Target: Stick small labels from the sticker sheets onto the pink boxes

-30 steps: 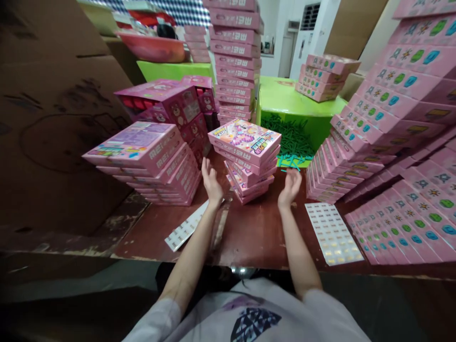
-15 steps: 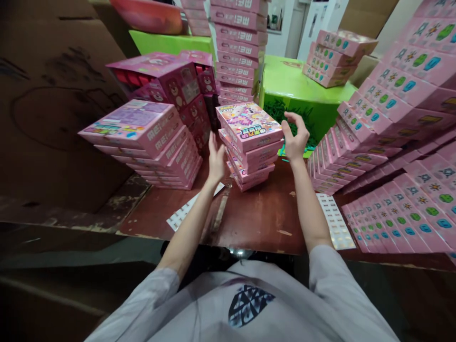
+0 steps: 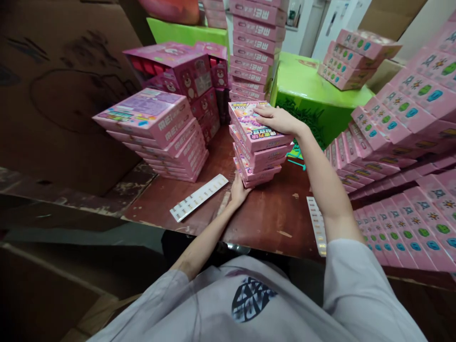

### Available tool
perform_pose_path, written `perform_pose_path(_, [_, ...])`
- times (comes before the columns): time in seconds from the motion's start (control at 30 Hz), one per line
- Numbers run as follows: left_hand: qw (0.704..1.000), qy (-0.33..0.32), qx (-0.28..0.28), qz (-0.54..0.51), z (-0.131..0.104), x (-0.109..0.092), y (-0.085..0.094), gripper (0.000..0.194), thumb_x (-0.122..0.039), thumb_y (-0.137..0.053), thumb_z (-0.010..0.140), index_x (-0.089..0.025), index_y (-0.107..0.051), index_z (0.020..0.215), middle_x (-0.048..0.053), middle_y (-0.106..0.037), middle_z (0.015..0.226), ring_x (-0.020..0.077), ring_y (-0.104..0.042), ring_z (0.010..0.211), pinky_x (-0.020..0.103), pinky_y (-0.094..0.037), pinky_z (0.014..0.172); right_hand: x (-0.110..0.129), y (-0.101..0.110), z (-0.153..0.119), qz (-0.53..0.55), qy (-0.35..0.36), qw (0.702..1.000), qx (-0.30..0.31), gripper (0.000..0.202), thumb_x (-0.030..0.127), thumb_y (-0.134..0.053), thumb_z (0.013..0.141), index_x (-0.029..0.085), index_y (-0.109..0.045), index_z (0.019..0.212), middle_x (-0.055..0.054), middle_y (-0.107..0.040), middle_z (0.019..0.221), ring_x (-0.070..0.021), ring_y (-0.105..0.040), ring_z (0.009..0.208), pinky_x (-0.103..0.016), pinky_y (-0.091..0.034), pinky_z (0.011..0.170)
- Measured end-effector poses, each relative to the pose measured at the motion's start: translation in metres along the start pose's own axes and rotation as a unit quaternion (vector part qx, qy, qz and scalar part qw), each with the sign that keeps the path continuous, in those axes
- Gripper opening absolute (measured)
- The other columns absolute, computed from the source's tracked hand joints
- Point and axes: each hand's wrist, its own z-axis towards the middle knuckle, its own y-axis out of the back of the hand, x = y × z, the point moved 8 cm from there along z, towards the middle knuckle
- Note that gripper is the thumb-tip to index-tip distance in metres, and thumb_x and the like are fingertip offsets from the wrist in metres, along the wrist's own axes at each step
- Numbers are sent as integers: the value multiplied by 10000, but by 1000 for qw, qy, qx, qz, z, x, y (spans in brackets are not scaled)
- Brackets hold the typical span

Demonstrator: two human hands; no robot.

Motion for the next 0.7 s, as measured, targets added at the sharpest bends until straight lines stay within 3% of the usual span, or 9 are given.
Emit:
perform_pose_path(0.17, [999,-15,46,3,-9,-4,1,873,-277,-778,719,-113,-340,1457,225,-421,1496,354,-350,1429,556,-145,1211,13,5,-21,-55,-26,998,-6,545,509,-421,949,266,-483,1433,-10,-422,1520,-263,-341,1453,-540,-191,1224])
perform_pose_path(0.27, [996,-35,82,-10,-27,-12,6,848,-286,-779,713,-146,-383,1450,187,-480,1467,331,-413,1397,524,-176,1216,31,7,-49,-115,-35,993,-21,562,524,-395,955,222,-514,1414,-43,-478,1481,-293,-423,1396,-530,-299,1167])
perform_pose_path(0.37, [992,-17,115,-44,-61,-16,14,862,-303,-770,719,-161,-376,1473,182,-486,1467,329,-398,1408,501,-307,1168,62,8,-86,-167,-20,985,-24,558,534,-391,954,197,-566,1363,-70,-569,1399,-297,-541,1265,-459,-418,1051])
perform_pose_path(0.5, [983,41,137,-111,-124,-26,30,832,-331,-776,719,-189,-427,1460,170,-509,1452,342,-423,1389,505,-378,1119,104,14,-119,-208,-11,978,6,497,487,-344,980,179,-654,1217,-96,-691,1180,-258,-640,991,-386,-461,885])
perform_pose_path(0.6, [976,73,150,-140,-161,-46,48,759,-352,-814,680,-208,-545,1376,132,-604,1362,345,-504,1324,498,-423,1086,91,31,-107,-195,-93,974,61,526,564,-368,962,192,-737,1017,-69,-721,907,-210,-615,749,-369,-454,780])
perform_pose_path(0.7, [970,102,158,-152,-169,-76,71,741,-364,-854,623,-210,-614,1307,95,-678,1259,325,-623,1188,463,-490,1028,40,33,-77,-50,-215,970,100,468,550,-566,880,139,-743,740,-19,-649,666,-130,-493,576,-347,-447,712])
